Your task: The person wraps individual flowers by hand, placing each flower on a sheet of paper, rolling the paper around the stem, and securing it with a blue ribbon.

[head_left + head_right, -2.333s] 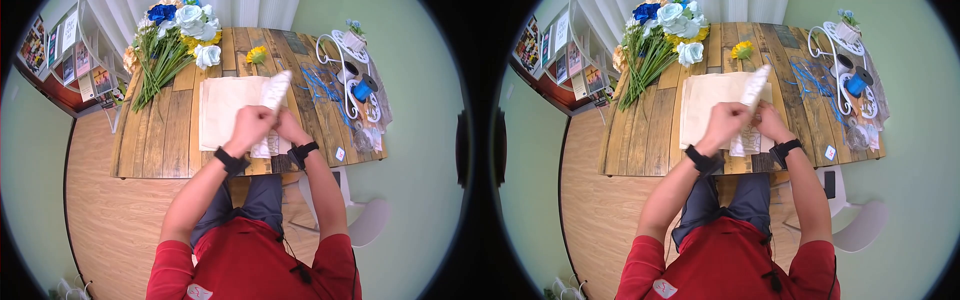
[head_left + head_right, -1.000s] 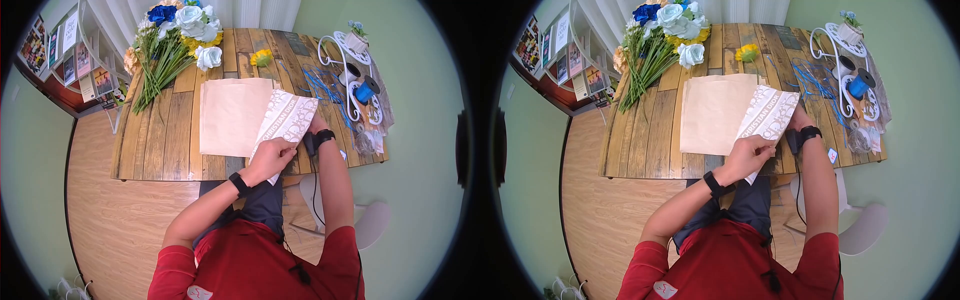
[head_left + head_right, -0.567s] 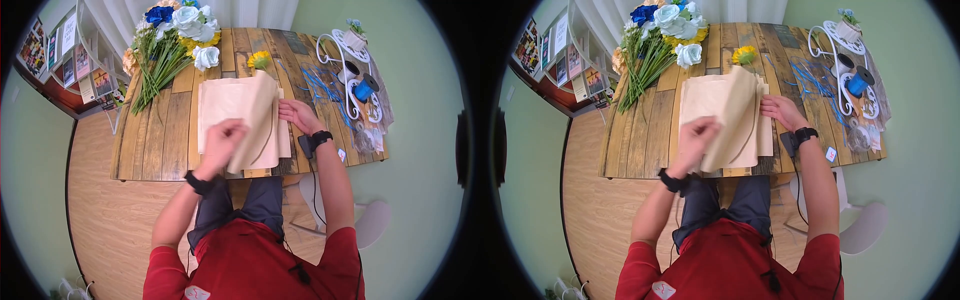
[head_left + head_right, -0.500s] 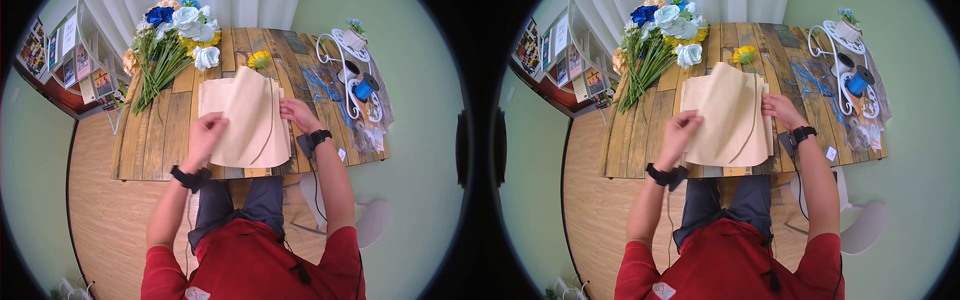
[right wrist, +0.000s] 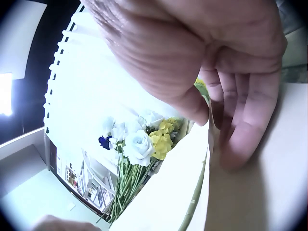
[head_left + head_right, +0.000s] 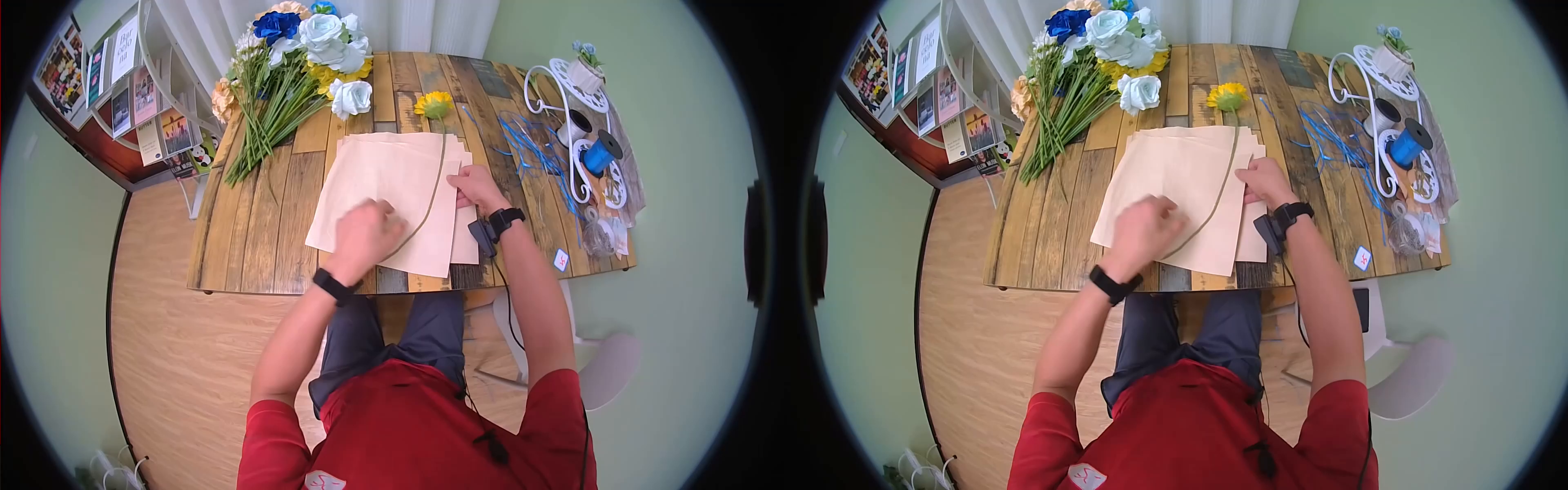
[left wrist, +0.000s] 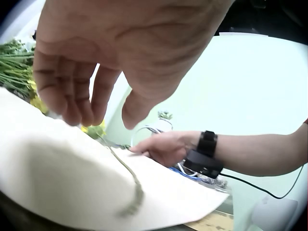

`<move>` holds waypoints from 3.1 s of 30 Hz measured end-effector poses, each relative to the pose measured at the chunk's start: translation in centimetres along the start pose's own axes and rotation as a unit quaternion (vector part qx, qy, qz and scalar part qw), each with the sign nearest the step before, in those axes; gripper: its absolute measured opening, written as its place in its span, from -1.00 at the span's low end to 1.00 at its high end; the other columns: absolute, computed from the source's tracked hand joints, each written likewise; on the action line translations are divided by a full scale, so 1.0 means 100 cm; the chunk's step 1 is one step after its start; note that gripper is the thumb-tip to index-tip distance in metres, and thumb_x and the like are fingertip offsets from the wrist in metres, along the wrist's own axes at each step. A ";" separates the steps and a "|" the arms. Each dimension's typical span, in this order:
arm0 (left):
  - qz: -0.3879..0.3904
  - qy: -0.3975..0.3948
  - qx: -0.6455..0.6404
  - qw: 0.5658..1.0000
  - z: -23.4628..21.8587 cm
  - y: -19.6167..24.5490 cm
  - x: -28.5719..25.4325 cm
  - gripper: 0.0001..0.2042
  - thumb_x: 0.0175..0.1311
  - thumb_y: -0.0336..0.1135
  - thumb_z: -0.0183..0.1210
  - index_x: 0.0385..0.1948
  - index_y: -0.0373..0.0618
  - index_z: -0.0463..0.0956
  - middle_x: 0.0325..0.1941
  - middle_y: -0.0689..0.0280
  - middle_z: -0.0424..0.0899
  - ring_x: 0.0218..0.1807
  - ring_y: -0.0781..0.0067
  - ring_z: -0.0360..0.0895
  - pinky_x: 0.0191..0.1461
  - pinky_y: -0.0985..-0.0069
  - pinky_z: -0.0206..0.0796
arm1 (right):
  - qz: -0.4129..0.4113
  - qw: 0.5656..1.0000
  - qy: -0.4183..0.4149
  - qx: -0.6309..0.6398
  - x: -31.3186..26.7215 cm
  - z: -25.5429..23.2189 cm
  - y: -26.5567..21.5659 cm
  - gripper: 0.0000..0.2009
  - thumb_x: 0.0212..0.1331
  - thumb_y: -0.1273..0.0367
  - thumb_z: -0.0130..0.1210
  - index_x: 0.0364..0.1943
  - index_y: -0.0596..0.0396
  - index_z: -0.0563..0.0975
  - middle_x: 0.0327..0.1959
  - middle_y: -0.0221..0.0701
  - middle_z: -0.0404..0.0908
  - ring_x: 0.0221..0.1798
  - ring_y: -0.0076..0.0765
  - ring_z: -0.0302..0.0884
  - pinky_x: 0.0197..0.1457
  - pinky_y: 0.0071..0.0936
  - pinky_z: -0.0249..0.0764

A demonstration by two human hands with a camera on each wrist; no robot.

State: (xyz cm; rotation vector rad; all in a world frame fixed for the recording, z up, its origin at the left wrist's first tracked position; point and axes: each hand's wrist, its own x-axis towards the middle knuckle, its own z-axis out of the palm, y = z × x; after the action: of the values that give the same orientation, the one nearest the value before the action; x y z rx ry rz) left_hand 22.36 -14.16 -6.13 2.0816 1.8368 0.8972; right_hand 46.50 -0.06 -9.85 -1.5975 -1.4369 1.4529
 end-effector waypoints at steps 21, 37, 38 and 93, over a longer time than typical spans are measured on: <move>-0.083 -0.162 -0.264 0.947 0.050 0.026 -0.013 -0.81 0.14 -0.31 0.34 -0.41 -0.28 0.62 -0.53 0.27 0.64 -0.46 0.55 0.55 -0.32 0.54 0.42 | -0.008 0.920 -0.100 0.378 -0.022 0.016 0.022 -0.72 0.49 0.27 -0.15 0.06 0.18 0.43 -0.02 -0.26 0.61 -0.03 -0.30 0.60 0.03 -0.31 0.58; 0.004 -0.059 -0.126 0.990 0.038 0.043 -0.038 -0.68 0.11 -0.21 0.34 -0.16 -0.16 0.56 -0.32 0.16 0.64 -0.35 0.25 0.59 -0.23 0.36 0.46 | 0.020 0.984 0.019 0.178 -0.028 0.033 0.012 -0.87 0.22 0.37 0.18 -0.26 0.08 0.48 -0.32 -0.37 0.61 -0.31 -0.39 0.65 -0.28 -0.35 0.63; 0.037 -0.030 -0.048 0.998 0.032 0.053 -0.040 -0.61 0.07 -0.14 0.36 -0.14 -0.16 0.56 -0.22 0.13 0.64 -0.28 0.17 0.60 -0.18 0.30 0.47 | 0.028 0.984 0.037 0.169 -0.029 0.034 0.010 -0.86 0.22 0.38 0.17 -0.25 0.10 0.48 -0.32 -0.35 0.61 -0.31 -0.37 0.64 -0.28 -0.35 0.63; 0.000 0.005 -0.115 0.993 -0.021 -0.062 -0.047 -0.92 0.14 -0.47 0.26 -0.34 -0.18 0.67 -0.33 0.20 0.61 -0.21 0.17 0.55 -0.13 0.35 0.39 | -0.413 0.789 -0.016 -0.454 -0.076 0.031 -0.009 -0.89 0.24 0.32 0.08 -0.37 -0.01 0.56 -0.36 -0.39 0.53 -0.07 -0.27 0.49 0.17 -0.24 0.25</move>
State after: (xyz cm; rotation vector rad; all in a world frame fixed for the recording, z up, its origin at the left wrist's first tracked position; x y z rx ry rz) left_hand 15.93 -17.95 -9.26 1.9383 1.6499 1.0649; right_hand 44.43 -7.62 -7.24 -1.0361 -2.6165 0.2322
